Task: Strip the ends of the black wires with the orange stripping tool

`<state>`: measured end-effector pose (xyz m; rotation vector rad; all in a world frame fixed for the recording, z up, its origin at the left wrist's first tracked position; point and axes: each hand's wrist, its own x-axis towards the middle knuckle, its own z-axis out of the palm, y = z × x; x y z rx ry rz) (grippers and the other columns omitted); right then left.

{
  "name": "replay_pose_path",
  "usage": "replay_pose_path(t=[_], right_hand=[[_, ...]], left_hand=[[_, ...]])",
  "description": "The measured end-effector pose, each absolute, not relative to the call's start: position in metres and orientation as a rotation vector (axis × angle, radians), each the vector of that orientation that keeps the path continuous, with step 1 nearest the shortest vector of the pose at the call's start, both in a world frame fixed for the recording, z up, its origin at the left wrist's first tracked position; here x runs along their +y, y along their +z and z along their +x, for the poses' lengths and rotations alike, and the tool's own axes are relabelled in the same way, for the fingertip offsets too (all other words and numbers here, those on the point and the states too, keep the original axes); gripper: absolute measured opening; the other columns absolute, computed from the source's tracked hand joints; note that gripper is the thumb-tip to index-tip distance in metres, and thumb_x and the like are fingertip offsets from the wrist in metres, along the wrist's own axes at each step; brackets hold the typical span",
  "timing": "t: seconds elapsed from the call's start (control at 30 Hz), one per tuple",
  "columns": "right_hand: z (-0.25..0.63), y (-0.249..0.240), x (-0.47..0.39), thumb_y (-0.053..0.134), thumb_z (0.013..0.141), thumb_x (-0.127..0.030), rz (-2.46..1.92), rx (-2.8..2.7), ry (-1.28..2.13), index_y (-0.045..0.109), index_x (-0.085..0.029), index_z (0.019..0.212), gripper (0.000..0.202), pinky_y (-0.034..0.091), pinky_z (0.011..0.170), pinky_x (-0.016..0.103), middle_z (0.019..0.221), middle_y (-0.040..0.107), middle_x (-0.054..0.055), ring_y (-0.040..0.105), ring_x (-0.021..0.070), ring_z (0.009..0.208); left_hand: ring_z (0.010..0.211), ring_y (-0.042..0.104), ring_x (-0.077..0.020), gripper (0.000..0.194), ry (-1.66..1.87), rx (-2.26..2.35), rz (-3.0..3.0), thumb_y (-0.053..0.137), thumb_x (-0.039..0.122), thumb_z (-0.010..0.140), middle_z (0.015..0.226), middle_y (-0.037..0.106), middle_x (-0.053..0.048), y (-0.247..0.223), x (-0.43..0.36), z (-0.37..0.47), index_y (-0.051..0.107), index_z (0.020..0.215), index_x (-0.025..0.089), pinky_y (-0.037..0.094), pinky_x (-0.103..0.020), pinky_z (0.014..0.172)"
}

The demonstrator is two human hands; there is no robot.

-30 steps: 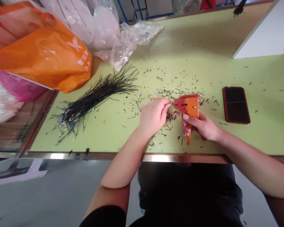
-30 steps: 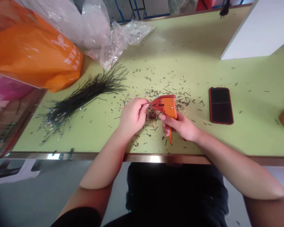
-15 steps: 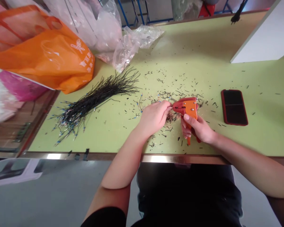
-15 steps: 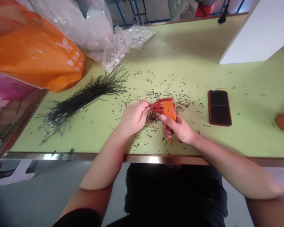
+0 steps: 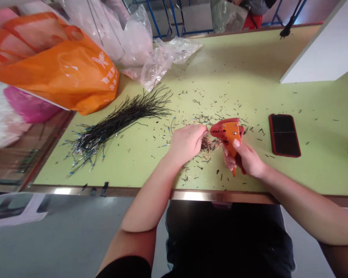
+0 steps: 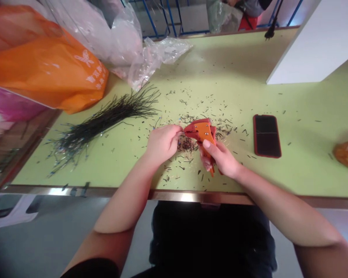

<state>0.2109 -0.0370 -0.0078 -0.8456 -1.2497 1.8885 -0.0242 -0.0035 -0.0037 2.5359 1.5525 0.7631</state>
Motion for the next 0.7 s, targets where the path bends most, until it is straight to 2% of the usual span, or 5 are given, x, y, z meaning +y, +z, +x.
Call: replay_pose_path(t=[0.1, 0.2, 0.33, 0.47, 0.7], right_hand=[[0.234, 0.024, -0.033, 0.072, 0.086, -0.072, -0.733, -1.131, 1.606, 0.064, -0.025, 0.072, 0.049, 0.048, 0.051, 0.033, 0.055, 0.048, -0.002, 0.050, 0.0172, 0.050], [0.248, 0.046, -0.026, 0.086, 0.075, -0.065, -0.717, -0.861, 1.450, 0.063, -0.027, 0.071, 0.044, 0.049, 0.058, 0.034, 0.060, 0.037, -0.003, 0.037, 0.0151, 0.054], [0.237, 0.027, -0.020, 0.074, 0.083, -0.072, -0.714, -0.981, 1.699, 0.069, -0.025, 0.080, 0.047, 0.053, 0.064, 0.038, 0.065, 0.054, 0.001, 0.052, 0.0189, 0.059], [0.218, -0.004, -0.023, 0.069, 0.083, -0.080, -0.758, -1.139, 2.043, 0.068, -0.023, 0.090, 0.057, 0.059, 0.071, 0.040, 0.076, 0.067, 0.005, 0.067, 0.0243, 0.072], [0.214, -0.007, -0.029, 0.062, 0.094, -0.072, -0.566, -1.094, 2.211, 0.065, -0.019, 0.097, 0.053, 0.062, 0.076, 0.036, 0.083, 0.069, 0.005, 0.070, 0.0211, 0.077]], left_hand=[[0.071, 0.062, -0.0193, 0.025, 1.096, 1.816, 2.304, 0.038, 0.023, 0.105, 0.078, 0.068, -0.002, -0.008, 0.009, -0.044, 0.063, 0.100, 0.024, 0.046, -0.033, 0.067], [0.070, 0.061, -0.0177, 0.032, 1.419, 2.027, 2.003, 0.030, 0.030, 0.111, 0.085, 0.069, -0.003, -0.010, 0.017, -0.053, 0.061, 0.102, 0.024, 0.048, -0.033, 0.072], [0.070, 0.063, -0.0174, 0.029, 1.143, 1.781, 2.273, 0.041, 0.036, 0.109, 0.079, 0.069, -0.003, -0.012, 0.011, -0.034, 0.065, 0.102, 0.022, 0.047, -0.032, 0.070], [0.076, 0.066, -0.0174, 0.037, 1.139, 1.666, 2.454, 0.036, 0.037, 0.111, 0.084, 0.073, -0.005, -0.010, -0.001, -0.020, 0.067, 0.101, 0.021, 0.047, -0.031, 0.071], [0.074, 0.064, -0.0177, 0.036, 1.096, 1.568, 2.642, 0.038, 0.029, 0.111, 0.075, 0.070, -0.003, -0.004, -0.006, -0.017, 0.068, 0.093, 0.021, 0.040, -0.030, 0.063]])
